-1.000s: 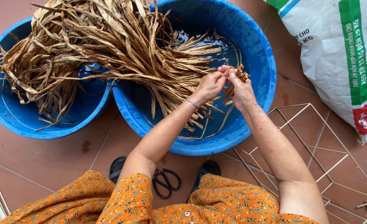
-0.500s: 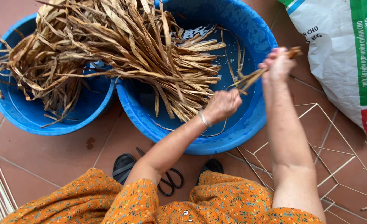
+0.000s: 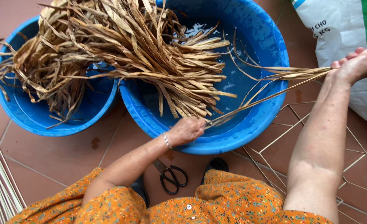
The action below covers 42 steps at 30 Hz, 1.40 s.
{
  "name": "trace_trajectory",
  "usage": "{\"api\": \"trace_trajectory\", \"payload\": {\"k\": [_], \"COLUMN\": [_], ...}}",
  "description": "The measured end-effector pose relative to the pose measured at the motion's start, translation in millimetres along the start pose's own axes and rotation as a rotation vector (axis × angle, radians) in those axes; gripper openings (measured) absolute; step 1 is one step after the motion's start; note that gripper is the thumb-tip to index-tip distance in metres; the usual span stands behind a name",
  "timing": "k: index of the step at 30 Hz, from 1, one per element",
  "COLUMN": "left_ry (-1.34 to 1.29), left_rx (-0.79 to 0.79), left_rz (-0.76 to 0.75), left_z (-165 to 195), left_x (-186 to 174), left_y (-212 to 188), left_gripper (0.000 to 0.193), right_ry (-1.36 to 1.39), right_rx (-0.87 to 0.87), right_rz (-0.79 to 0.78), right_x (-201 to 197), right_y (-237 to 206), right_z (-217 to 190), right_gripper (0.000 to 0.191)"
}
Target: The person sits on a tiled floor and handles dried plant material, soaking bundles in water and arranging them on a wire rack. They use scissors to cut ties and separate strands, then place the wet material onto the rack.
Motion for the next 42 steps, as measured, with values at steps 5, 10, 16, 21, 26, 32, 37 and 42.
{"api": "trace_trajectory", "payload": {"k": [5,10,16,21,26,32,37,42], "left_ry": [0.019,0.413,0.57,0.423,0.505,0.727,0.29,-0.792], "left_rx": [-0.236,-0.528,-0.494,-0.484,-0.25,-0.301,-0.373,-0.377], "left_rz": [-0.306,-0.611,-0.603,-0.568,-0.148,0.168,0.195,0.24], "left_z": [-30.3,-51.3,-22.2,-12.1,-20.9,-52.3,-74.6,-71.0], "left_x": [1.1,2.0,-22.2,-54.9,-32.1,25.0,32.4,18.9], "left_y": [-20.2,-28.2,18.2,65.9,83.9,149.0,165.4,174.6], "left_gripper": [0.016,0.027,0.014,0.051,0.019,0.016,0.015,0.029], "right_ry": [-0.08,-0.448,-0.857,-0.892,-0.987,-0.815,-0.467,-0.102], "right_rx": [-0.148,-0.582,-0.175,0.535,0.595,0.523,0.5,0.596], "right_rz": [-0.064,-0.341,-0.976,-1.063,-0.929,-0.876,-0.761,-0.958], "right_x": [4.3,55.7,96.8,84.0,76.1,77.6,75.8,94.7], "right_y": [0.5,-55.8,-172.9,-208.8,-191.4,-184.3,-190.9,-216.8], "right_z": [-13.0,-4.2,89.6,138.6,132.8,118.4,91.7,65.5], "right_gripper": [0.029,0.03,0.012,0.014,0.014,0.014,0.024,0.026]}}
Point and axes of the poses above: each hand's wrist, its own y-axis towards the middle knuckle, its own x-axis out of the palm, z = x × y, the point moved 2 cm from there along y, towards the middle knuckle, and after that the axes turned 15 degrees about -z, right-handed, at the moved point
